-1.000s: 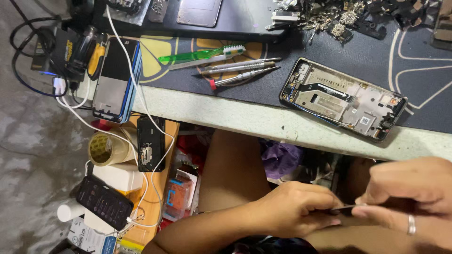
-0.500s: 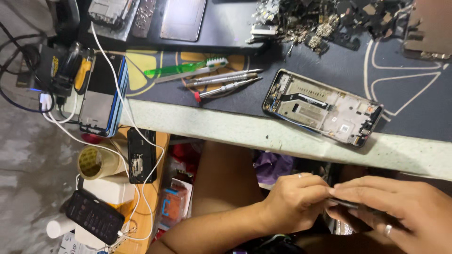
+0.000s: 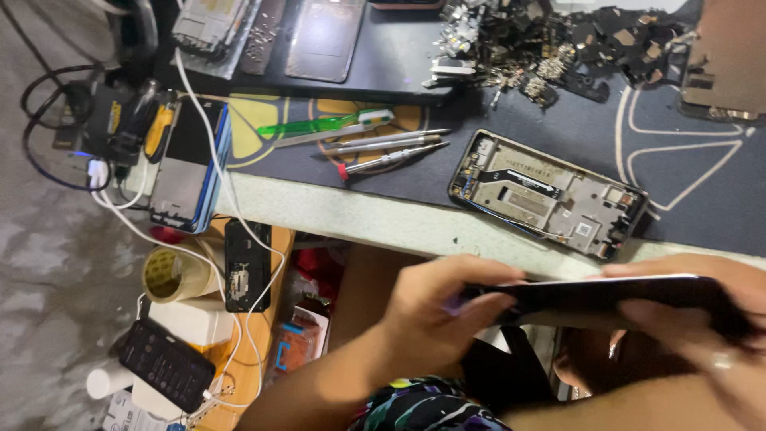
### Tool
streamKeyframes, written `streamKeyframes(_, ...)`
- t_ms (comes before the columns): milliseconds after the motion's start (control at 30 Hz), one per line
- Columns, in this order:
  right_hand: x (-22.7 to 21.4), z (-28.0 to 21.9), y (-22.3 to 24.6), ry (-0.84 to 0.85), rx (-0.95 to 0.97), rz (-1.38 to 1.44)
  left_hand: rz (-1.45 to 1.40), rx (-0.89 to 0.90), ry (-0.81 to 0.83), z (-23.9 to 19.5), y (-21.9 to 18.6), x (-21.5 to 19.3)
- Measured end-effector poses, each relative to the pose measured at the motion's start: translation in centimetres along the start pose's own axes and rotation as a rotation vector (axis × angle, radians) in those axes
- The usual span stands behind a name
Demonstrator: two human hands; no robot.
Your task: The person disassembles a smartphone, removes the back cover, and uses a screwdriver and tweezers to manipulate internal components and ribbon cables. The person then reassembles the device by reconnecting cables and securing the back cover.
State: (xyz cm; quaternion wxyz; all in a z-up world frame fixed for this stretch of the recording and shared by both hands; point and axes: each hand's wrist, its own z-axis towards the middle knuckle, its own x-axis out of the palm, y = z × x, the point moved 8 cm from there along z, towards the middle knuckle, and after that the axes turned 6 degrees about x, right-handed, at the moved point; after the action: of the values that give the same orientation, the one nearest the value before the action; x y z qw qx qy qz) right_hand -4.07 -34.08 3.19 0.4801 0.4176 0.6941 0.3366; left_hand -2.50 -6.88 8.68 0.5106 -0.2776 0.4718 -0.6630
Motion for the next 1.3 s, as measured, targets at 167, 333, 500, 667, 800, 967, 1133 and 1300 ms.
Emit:
streamKeyframes(167,6.0,0.5,7.2,0.083,-0.192,0.212,0.045,-0.092,0.033,-1.2,-1.2,-4.3)
streamKeyframes(333,10.7,2.3,10.5,0.131,-0.221,0.399,0.350,-0.072,-0.045,-2.2,-3.5,-7.6)
streamKeyframes(500,13.5,4.5,9.9,0.189,0.011,0.620,0.786,0.093,0.106,-1.8,-5.6,-7.4)
streamKeyframes(667,13.4,5.1,10.3,0.214,-0.010,0.697,0.603,-0.063,0.108,-1.7,-4.1,-8.2)
streamKeyframes(800,12.9,5.2,10.1,0.254,0.009,0.774,0.156,-0.383,-0.022,-3.1,-0.6,-9.9)
streamKeyframes(967,12.6,5.4,10.0,0.242,-0.039,0.761,-0.231,-0.552,-0.140,-5.0,2.2,-11.4)
streamKeyframes(1133,12.8,5.6,10.5,0.234,-0.129,0.733,-0.270,-0.570,-0.279,-6.6,2.8,-12.9)
streamKeyframes(1300,13.0,5.5,12.4,0.380,-0.256,0.868,-0.024,-0.438,-0.532,-7.6,0.6,-17.1)
